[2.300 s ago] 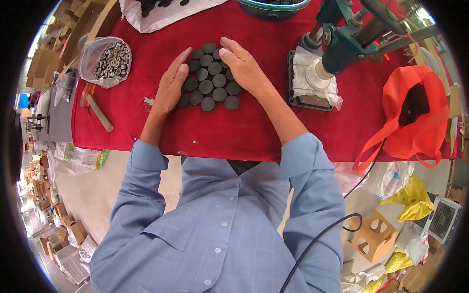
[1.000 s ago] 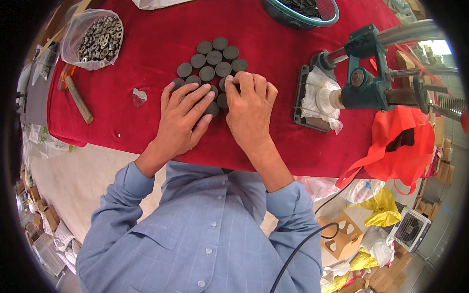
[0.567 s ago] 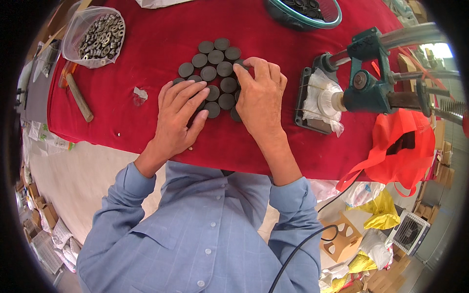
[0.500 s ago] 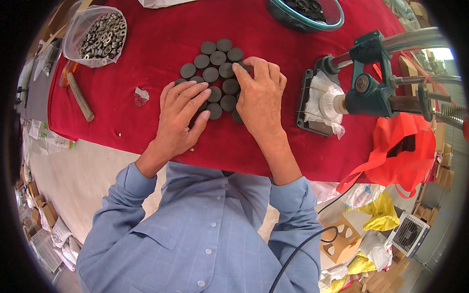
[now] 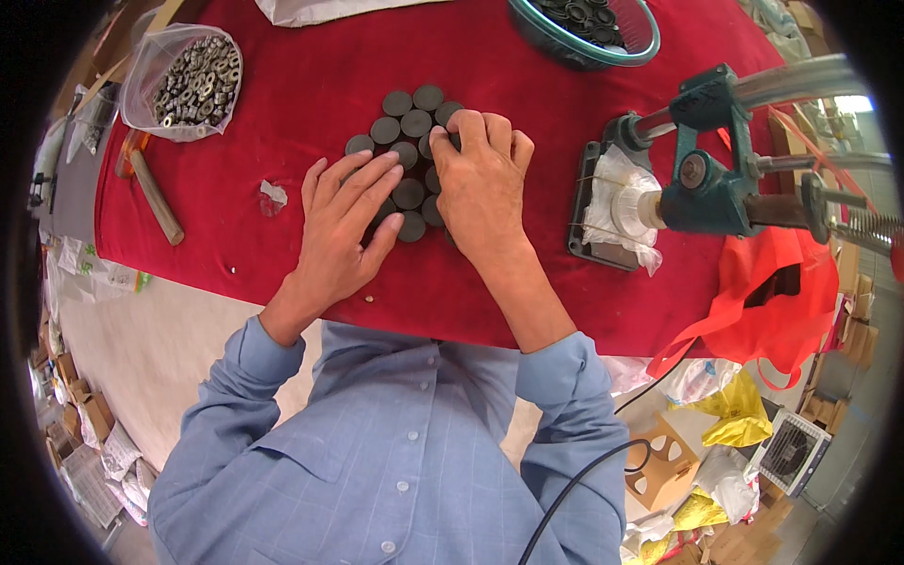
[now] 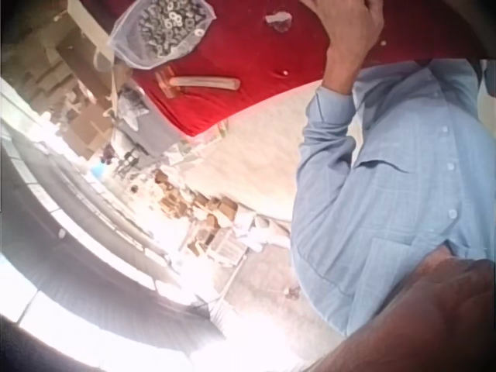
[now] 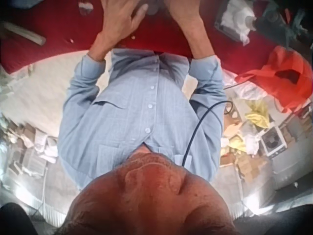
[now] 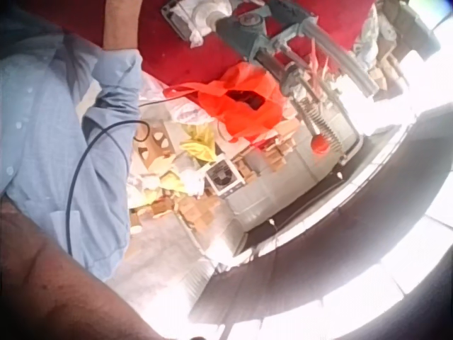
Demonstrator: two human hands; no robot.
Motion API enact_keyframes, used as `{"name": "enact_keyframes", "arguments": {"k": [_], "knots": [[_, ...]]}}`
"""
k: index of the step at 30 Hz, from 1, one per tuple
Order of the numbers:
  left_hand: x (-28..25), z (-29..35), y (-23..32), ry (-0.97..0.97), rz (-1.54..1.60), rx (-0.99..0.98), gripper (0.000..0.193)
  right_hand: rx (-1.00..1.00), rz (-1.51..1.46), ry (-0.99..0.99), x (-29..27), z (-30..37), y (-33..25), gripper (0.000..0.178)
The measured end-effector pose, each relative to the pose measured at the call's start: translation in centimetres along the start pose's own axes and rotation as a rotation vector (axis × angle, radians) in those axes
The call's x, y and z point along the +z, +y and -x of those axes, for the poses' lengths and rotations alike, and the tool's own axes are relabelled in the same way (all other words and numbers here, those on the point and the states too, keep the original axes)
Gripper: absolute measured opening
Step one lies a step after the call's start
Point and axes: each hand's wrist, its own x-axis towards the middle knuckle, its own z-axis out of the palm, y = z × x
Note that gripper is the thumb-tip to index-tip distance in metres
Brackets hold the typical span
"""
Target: The person assembles small metal rings into black plastic components using a rubber mallet and a manual press.
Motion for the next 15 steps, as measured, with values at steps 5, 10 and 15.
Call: {"name": "enact_keyframes", "arguments": {"k": [5, 10, 15], "knots": [[0.1, -1.1, -0.4, -0.186, -0.171, -0.010, 0.060, 0.062, -0.111, 0.102, -0.9, 0.5, 0.3, 0.038], [-0.1, -1.5, -0.4, -0.225, -0.256, 0.051, 0.061, 0.231, -0.152, 0.132, -3.7, 2.8, 1.6, 0.049], [-0.2, -2.5, -0.9, -0.229, -0.341, 0.163, 0.061, 0.290, -0.198, 0.164, -4.4, 4.3, 2.3, 0.053]]}}
